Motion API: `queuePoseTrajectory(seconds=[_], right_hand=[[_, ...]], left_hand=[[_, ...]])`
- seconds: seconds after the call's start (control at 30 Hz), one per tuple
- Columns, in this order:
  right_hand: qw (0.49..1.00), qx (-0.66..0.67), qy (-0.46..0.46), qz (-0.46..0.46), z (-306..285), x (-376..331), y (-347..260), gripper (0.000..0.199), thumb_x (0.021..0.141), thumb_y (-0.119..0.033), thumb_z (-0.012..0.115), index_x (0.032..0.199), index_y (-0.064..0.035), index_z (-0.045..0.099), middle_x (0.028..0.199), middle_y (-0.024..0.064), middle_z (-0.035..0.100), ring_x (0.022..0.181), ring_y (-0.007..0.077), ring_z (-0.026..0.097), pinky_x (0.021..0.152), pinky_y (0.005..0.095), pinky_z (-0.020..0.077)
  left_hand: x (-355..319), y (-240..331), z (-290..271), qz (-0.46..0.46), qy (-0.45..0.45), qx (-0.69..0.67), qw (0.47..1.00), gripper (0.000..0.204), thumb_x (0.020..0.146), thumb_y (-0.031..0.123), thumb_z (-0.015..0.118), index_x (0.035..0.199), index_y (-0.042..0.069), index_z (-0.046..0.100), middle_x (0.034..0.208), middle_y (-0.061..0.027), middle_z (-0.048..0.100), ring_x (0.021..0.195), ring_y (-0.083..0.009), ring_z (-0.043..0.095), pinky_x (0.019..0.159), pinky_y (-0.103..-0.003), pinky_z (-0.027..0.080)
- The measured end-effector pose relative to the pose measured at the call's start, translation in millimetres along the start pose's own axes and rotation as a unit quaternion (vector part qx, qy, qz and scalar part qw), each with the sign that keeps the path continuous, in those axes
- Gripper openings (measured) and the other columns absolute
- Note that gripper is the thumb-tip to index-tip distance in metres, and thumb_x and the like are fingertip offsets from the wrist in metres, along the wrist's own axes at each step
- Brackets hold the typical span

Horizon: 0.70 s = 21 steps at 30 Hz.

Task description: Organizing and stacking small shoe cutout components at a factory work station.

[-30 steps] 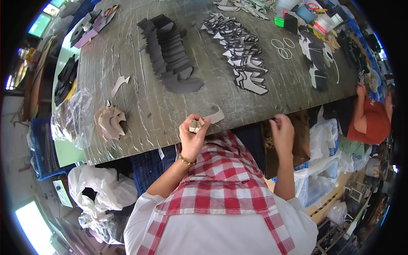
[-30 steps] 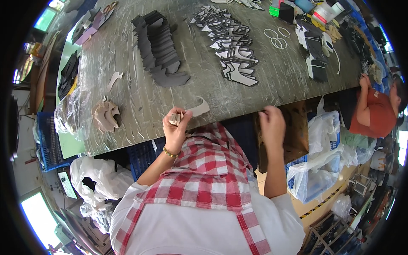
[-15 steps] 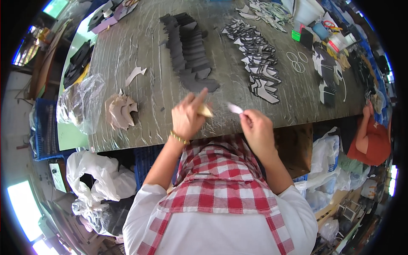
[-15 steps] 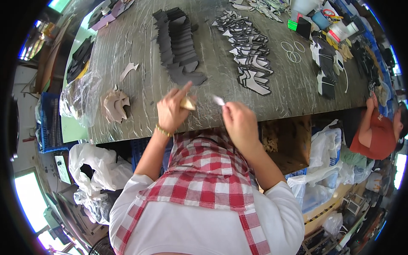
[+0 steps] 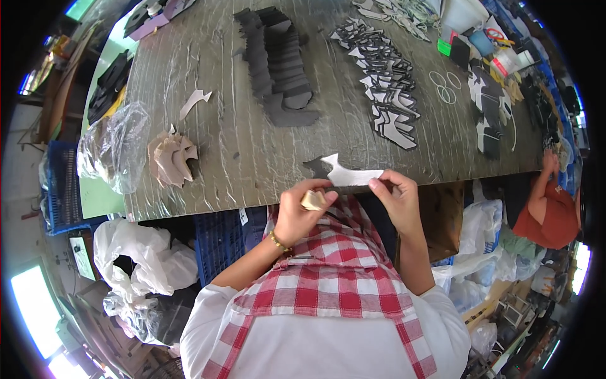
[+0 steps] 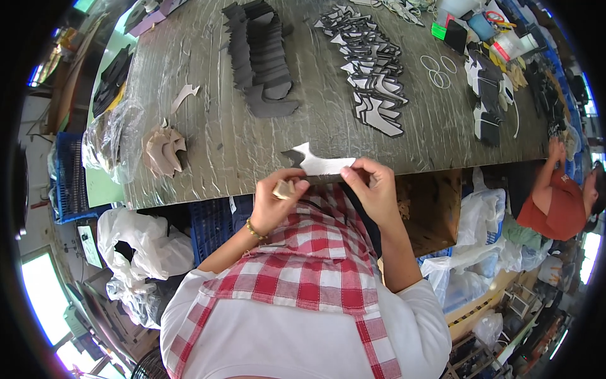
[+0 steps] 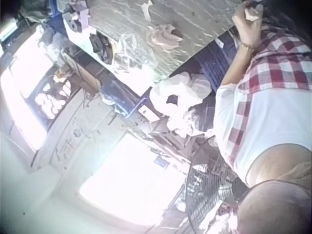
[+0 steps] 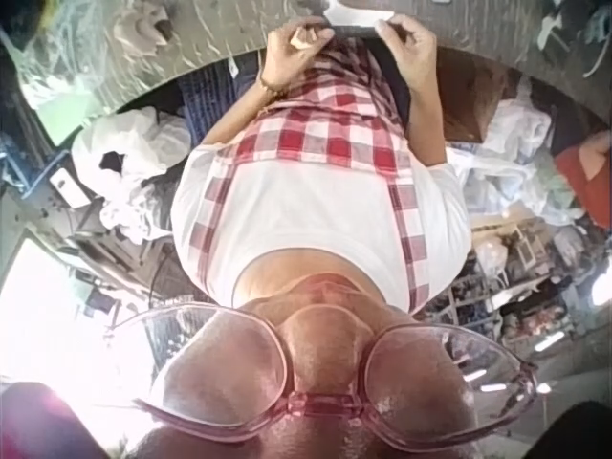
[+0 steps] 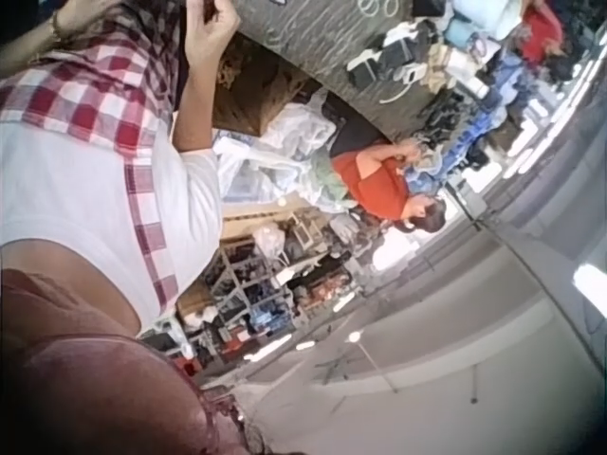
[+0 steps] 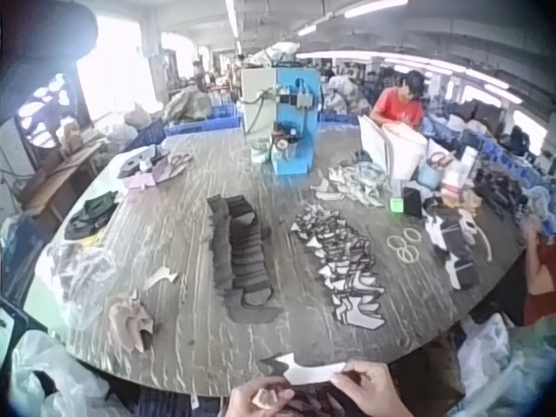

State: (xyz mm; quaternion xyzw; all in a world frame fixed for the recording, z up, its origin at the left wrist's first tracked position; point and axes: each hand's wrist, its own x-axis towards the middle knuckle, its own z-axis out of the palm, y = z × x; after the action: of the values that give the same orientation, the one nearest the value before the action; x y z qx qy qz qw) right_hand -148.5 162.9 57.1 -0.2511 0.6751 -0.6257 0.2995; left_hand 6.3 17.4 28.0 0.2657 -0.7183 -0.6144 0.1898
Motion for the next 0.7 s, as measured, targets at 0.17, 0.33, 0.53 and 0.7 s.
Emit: queuePoseTrajectory(seconds=[0.17, 0.33, 0.53, 0.7], right_hand=[[0.998, -0.015, -0.032, 0.051, 4.2, -2.0, 18.3, 0.016, 0.086, -0.009, 0.069, 0.077, 0.0013, 0.061, 0.069, -0.0041, 0.052, 0.063, 0.0018, 0.043, 0.056, 0.0206, 0.0335], [0.963, -0.269, 0.005, -0.032, 17.2, 12.4, 25.7, 0.020, 0.080, -0.018, 0.071, 0.074, -0.0010, 0.062, 0.067, 0.0074, 0.056, 0.061, 0.0214, 0.052, 0.062, 0.0338, 0.0375], [0.934, -0.353, 0.002, -0.047, 21.9, 14.0, 33.4, 0.020, 0.080, -0.019, 0.070, 0.073, -0.0029, 0.061, 0.070, 0.0062, 0.059, 0.068, 0.0239, 0.055, 0.068, 0.0368, 0.0364], [0.931, -0.358, -0.008, -0.070, 24.8, 14.0, 33.0, 0.019, 0.080, -0.019, 0.069, 0.073, -0.0033, 0.060, 0.071, 0.0050, 0.057, 0.070, 0.0222, 0.054, 0.071, 0.0359, 0.0353]], left_hand=[[1.6, -9.6, -8.8, -0.072, 0.013, -0.032, 0.997, 0.019, 0.083, 0.017, 0.073, 0.090, 0.001, 0.067, 0.069, -0.0051, 0.061, 0.065, -0.0087, 0.057, 0.059, -0.025, 0.046], [10.6, -11.5, -5.7, 0.105, 0.081, 0.252, 0.959, 0.010, 0.077, 0.014, 0.073, 0.081, 0.007, 0.066, 0.073, -0.0116, 0.064, 0.066, -0.0297, 0.064, 0.057, -0.036, 0.049], [11.4, -17.1, -3.9, 0.113, 0.070, 0.290, 0.948, 0.014, 0.070, 0.010, 0.073, 0.080, 0.007, 0.064, 0.075, -0.0095, 0.064, 0.068, -0.0308, 0.063, 0.060, -0.040, 0.049], [10.8, -18.4, -6.5, 0.106, 0.065, 0.299, 0.946, 0.018, 0.067, 0.010, 0.073, 0.082, 0.007, 0.064, 0.076, -0.0096, 0.065, 0.070, -0.0311, 0.064, 0.061, -0.040, 0.050]])
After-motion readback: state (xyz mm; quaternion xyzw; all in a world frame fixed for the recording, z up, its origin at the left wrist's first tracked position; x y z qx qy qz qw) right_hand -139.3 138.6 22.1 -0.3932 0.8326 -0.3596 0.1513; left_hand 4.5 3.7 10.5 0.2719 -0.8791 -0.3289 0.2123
